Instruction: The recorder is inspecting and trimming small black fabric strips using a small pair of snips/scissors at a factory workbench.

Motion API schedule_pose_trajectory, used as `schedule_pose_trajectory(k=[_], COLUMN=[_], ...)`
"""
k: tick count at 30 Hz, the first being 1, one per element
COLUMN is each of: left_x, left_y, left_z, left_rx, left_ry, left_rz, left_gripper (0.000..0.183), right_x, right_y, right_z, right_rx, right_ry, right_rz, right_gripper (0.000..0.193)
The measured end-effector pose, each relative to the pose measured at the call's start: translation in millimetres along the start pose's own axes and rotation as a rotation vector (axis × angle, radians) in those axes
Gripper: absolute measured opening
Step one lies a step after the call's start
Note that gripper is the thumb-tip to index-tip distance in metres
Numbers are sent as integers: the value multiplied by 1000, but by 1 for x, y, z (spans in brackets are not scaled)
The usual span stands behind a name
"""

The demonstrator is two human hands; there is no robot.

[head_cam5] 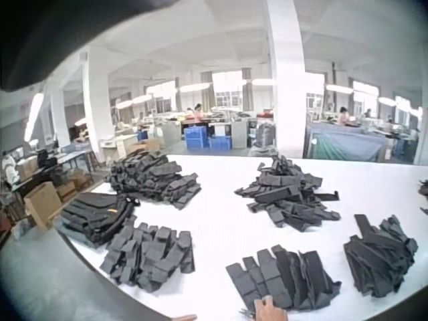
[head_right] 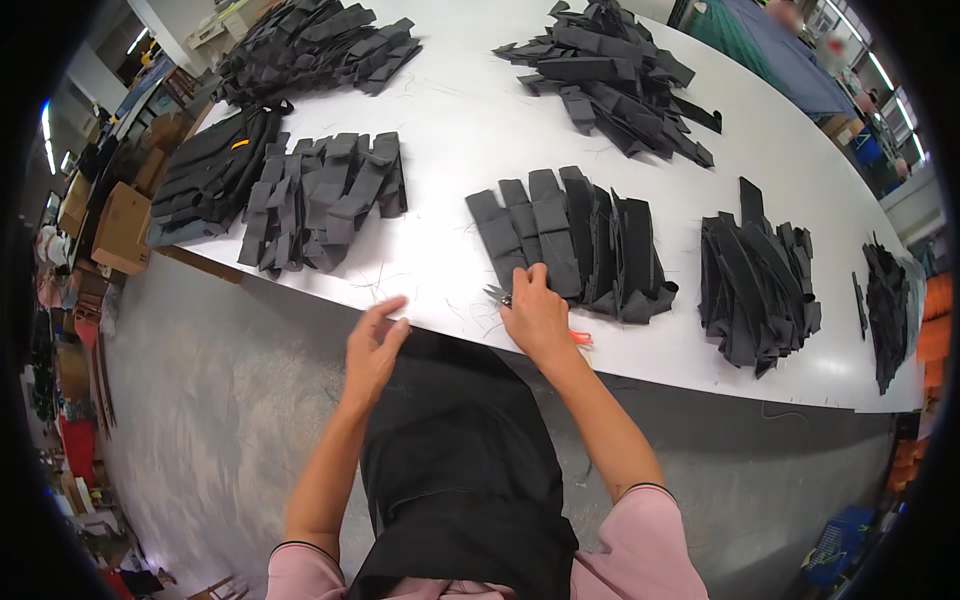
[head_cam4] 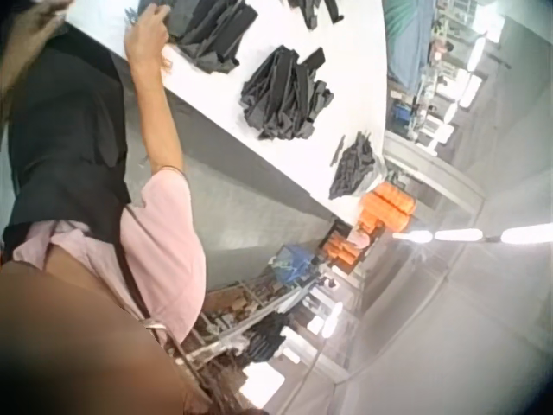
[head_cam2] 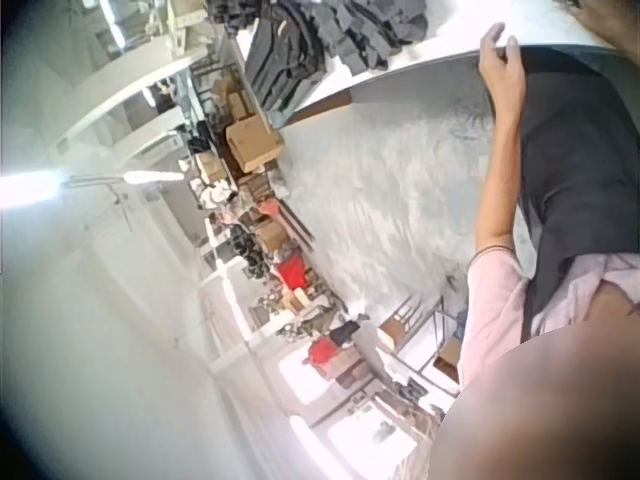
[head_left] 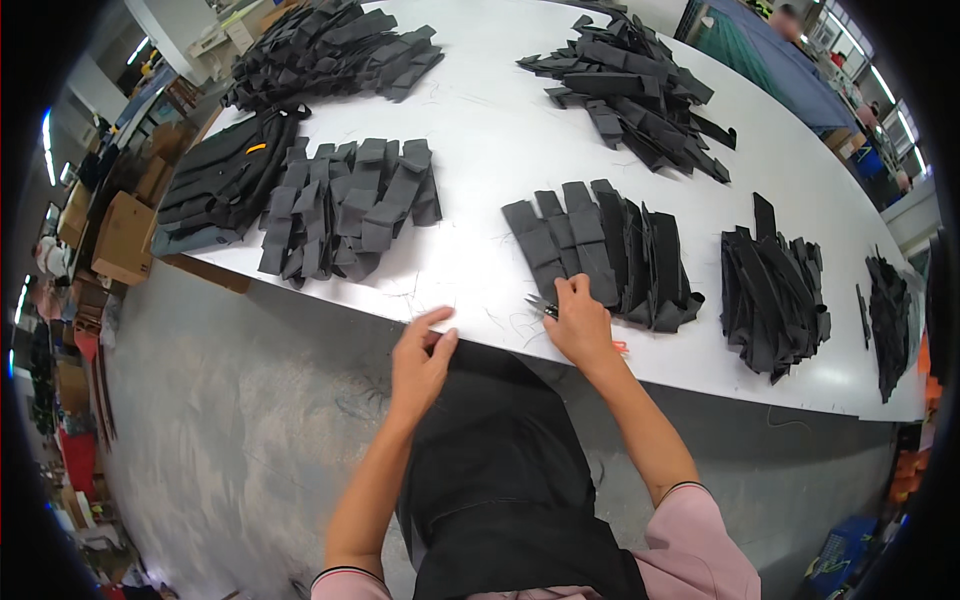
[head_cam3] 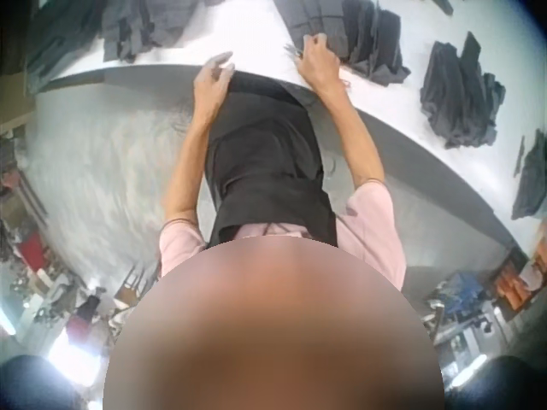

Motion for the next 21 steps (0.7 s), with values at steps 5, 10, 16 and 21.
schedule_pose_trajectory(k=[5, 10, 16, 21], left_x=[-12, -6, 17, -4], left_y=[-74, -106, -104, -80], left_z=[-8, -13, 8, 28], left_rx=[-288, -241, -181, -136], left_ry=[332, 372, 289, 373], left_rz=[631, 678, 781, 739], left_gripper=[33, 68, 78, 61], right_x=[17, 5, -29, -38], right_y=[12, 42, 3, -13], right_z=[-6, 24, 80, 104], right_rx=[19, 209, 37, -85], right_ry=[33, 25, -213, -392], right_rz=[39, -400, -936, -1310], right_gripper=[25, 17, 10, 11])
Point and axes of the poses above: each hand's wrist, its own z-axis away from the middle knuckle, its own y-axis out of the back of the hand, x = y × z, the point moved 9 cm from there along -z, towards the middle knuckle, and after that the axes turned 5 degrees about y, right-handed, at the moved point
